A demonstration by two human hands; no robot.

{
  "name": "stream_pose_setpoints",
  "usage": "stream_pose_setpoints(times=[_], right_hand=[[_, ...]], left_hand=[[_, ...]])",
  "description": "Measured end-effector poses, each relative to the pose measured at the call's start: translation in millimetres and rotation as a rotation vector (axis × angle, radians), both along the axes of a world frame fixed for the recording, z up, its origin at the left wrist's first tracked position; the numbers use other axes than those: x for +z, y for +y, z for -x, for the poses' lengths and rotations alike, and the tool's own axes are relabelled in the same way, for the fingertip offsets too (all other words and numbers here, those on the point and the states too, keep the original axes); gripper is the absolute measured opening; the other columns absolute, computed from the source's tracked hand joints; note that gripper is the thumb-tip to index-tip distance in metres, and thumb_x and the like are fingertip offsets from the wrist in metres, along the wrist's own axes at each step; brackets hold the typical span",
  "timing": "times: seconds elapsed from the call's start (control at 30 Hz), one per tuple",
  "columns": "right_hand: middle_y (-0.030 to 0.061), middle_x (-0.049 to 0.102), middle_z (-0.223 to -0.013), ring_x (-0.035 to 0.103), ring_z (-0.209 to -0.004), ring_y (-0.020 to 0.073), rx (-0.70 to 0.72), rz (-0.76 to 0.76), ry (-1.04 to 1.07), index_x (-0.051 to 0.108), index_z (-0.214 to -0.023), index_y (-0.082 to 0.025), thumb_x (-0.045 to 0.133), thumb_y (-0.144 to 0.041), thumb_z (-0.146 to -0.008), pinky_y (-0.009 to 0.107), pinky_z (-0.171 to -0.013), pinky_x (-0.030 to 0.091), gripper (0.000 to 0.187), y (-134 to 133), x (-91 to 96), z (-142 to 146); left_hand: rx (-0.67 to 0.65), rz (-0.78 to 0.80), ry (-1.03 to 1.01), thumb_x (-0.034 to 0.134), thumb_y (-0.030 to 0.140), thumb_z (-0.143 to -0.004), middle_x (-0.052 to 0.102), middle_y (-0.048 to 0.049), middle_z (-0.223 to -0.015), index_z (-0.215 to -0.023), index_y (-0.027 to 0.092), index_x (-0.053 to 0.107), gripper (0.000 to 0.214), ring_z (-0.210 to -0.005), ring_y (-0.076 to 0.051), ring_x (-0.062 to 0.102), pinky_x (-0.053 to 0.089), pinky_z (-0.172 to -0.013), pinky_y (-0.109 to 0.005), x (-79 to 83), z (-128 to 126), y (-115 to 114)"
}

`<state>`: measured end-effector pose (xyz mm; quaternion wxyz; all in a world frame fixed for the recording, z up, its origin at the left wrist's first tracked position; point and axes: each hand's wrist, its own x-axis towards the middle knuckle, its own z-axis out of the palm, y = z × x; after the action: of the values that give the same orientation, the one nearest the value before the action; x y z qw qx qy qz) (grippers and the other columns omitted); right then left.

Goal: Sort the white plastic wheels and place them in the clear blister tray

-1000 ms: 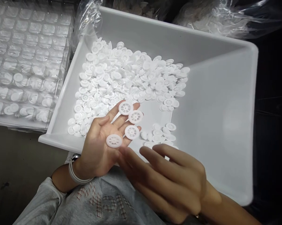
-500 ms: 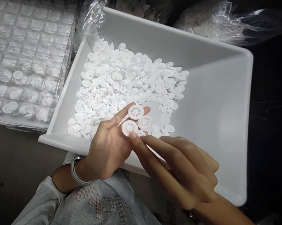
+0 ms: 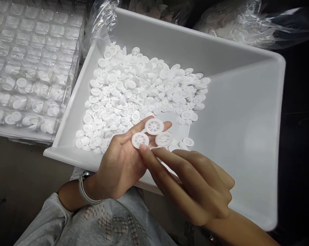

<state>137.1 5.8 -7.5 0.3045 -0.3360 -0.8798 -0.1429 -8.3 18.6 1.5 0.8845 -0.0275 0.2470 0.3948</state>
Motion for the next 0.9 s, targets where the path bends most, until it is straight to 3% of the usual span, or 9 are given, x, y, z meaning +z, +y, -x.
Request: stream_pose_setpoints(times=[0.27,0.37,0.53,0.73,0.83,0.9], right_hand=[[0.0098,0.067,-0.084,0.059,-0.066,0.0175,0.056,0.028,0.086,0.07,-0.087,-0.008,0.064,-0.003,-0.081,0.032,-0.05,0.042,0.01,-2.8,-1.6,-1.0],[0.008,0.067,-0.084,0.058,-0.065,0.0154,0.073,0.057,0.115,0.07,-0.085,-0.01,0.062,-0.002,-0.081,0.031,-0.05,0.041,0.012,-4.3,-0.9,-3.7],[0.009,0.067,-0.081,0.056,-0.065,0.0159,0.138,0.097,0.061,0.069,-0.085,-0.009,0.061,-0.001,-0.082,0.031,-0.047,0.037,0.012,-3.6,3.9,-10.7],[0.0056,0.068,-0.08,0.056,-0.067,0.0152,0.082,0.149,0.093,0.068,-0.09,-0.012,0.066,-0.003,-0.081,0.031,-0.049,0.04,0.014,-8.8,6.8,-11.7],[0.0086,0.069,-0.088,0.063,-0.076,0.0204,0.045,0.276,0.08,0.069,-0.103,-0.011,0.068,-0.006,-0.081,0.036,-0.056,0.046,0.023,-13.8,12.9,-14.4],[0.0069,0.069,-0.091,0.065,-0.081,0.0213,-0.032,0.372,0.098,0.069,-0.108,-0.015,0.069,-0.009,-0.081,0.037,-0.062,0.05,0.028,-15.5,18.0,-20.0]], left_hand=[[0.011,0.003,0.009,0.037,0.039,-0.093,0.056,-0.0039,-0.144,-0.138,0.021,0.051,0.05,-0.141,-0.027,0.043,0.018,-0.125,-0.048,0.3,-1.0,1.1],[0.012,0.018,-0.003,0.039,0.038,-0.093,0.056,-0.0042,-0.144,-0.14,0.023,0.048,0.05,-0.138,-0.026,0.047,0.02,-0.124,-0.048,-0.4,0.0,0.6],[0.014,0.002,-0.013,0.046,0.026,-0.087,0.062,-0.0031,-0.137,-0.129,0.024,0.056,0.042,-0.134,-0.021,0.051,0.03,-0.12,-0.042,-2.9,1.4,-1.5],[0.011,-0.018,-0.019,0.046,0.021,-0.087,0.061,-0.0031,-0.138,-0.131,0.024,0.054,0.045,-0.136,-0.023,0.05,0.025,-0.123,-0.046,-4.1,2.2,-2.0],[0.01,-0.007,-0.021,0.045,0.02,-0.088,0.06,-0.0032,-0.139,-0.134,0.024,0.051,0.047,-0.137,-0.024,0.048,0.022,-0.123,-0.05,-3.8,2.0,-1.9],[0.025,-0.001,-0.025,0.044,0.021,-0.089,0.058,-0.0046,-0.141,-0.138,0.022,0.047,0.05,-0.138,-0.026,0.047,0.022,-0.123,-0.051,-3.9,1.8,-1.3]])
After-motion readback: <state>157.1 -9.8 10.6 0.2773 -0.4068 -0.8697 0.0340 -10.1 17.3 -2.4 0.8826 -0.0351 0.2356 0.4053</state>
